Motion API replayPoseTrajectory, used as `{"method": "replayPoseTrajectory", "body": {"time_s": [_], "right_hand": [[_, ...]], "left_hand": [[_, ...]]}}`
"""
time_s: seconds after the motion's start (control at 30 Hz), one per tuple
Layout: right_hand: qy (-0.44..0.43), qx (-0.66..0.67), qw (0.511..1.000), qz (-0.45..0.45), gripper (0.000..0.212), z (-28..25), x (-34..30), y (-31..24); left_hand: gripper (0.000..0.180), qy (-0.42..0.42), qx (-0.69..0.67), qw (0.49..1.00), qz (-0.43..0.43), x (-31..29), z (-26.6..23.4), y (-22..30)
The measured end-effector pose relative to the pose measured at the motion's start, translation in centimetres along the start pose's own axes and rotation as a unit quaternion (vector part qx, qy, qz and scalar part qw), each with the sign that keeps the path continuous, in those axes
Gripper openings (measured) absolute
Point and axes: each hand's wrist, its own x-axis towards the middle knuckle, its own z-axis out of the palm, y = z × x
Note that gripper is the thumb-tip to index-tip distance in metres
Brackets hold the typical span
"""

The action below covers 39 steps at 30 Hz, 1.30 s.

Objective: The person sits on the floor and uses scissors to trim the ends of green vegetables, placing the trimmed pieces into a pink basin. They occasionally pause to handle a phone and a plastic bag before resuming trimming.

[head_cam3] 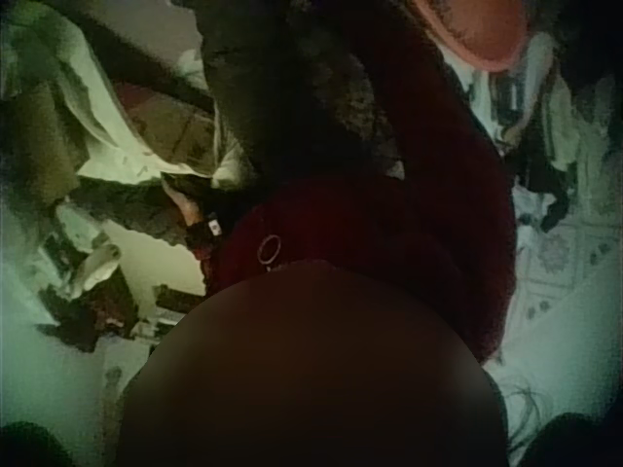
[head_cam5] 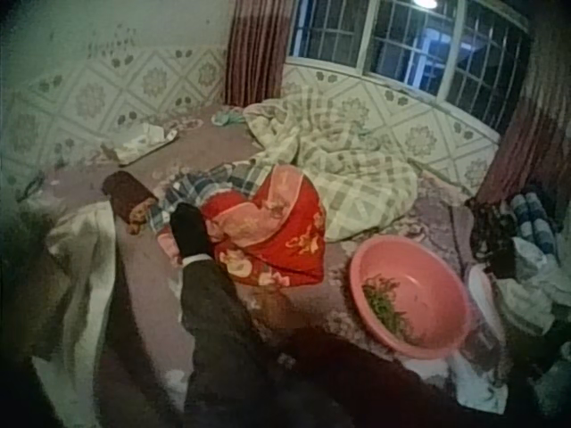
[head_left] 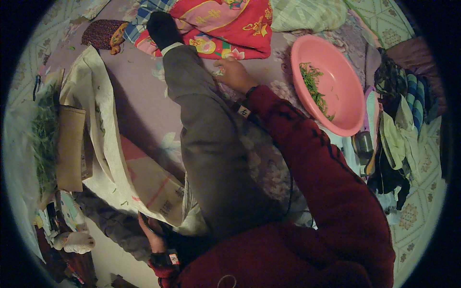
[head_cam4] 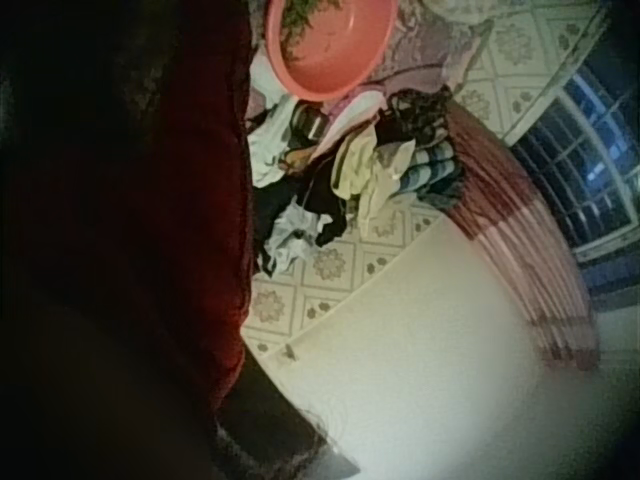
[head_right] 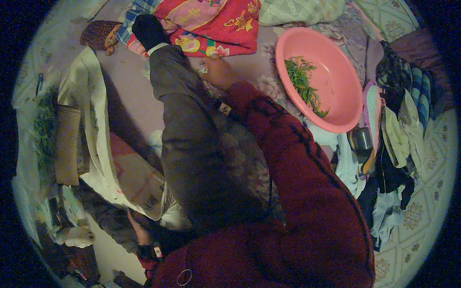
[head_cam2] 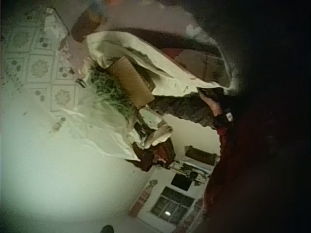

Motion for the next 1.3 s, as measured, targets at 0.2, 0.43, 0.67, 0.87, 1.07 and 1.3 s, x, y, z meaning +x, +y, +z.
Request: {"method": "replayPoseTrajectory", "body": {"time_s": [0.2, 0.43, 0.67, 0.87, 1.07, 1.3], "right_hand": [[0.005, -0.023, 0.998, -0.054, 0.021, 0.9, 0.9, -0.1], [-0.014, -0.058, 0.996, -0.073, 0.013, 1.3, 0.4, -0.5], [-0.098, 0.076, 0.992, 0.023, 0.02, -5.0, -4.4, -3.7], [0.062, 0.156, 0.979, 0.119, 0.016, -17.9, -8.1, -3.1], [0.192, -0.21, 0.955, 0.08, 0.028, -22.9, -10.9, -1.4], [0.087, 0.121, 0.989, 0.01, 0.026, -13.0, -9.9, -6.4]], "left_hand": [[0.055, -0.014, -0.031, 0.999, 0.034, -0.2, 0.2, -0.6], [0.057, 0.0, 0.025, 1.0, 0.002, 0.9, -1.1, -1.9], [0.034, 0.086, -0.221, 0.961, -0.142, -0.5, 4.0, 5.2], [0.026, 0.038, -0.147, 0.984, -0.089, -0.4, 4.7, 5.9], [0.026, 0.043, -0.225, 0.967, -0.116, -0.2, 3.4, 4.5], [0.029, -0.003, -0.079, 0.997, 0.023, -1.1, 2.3, 5.4]]}}
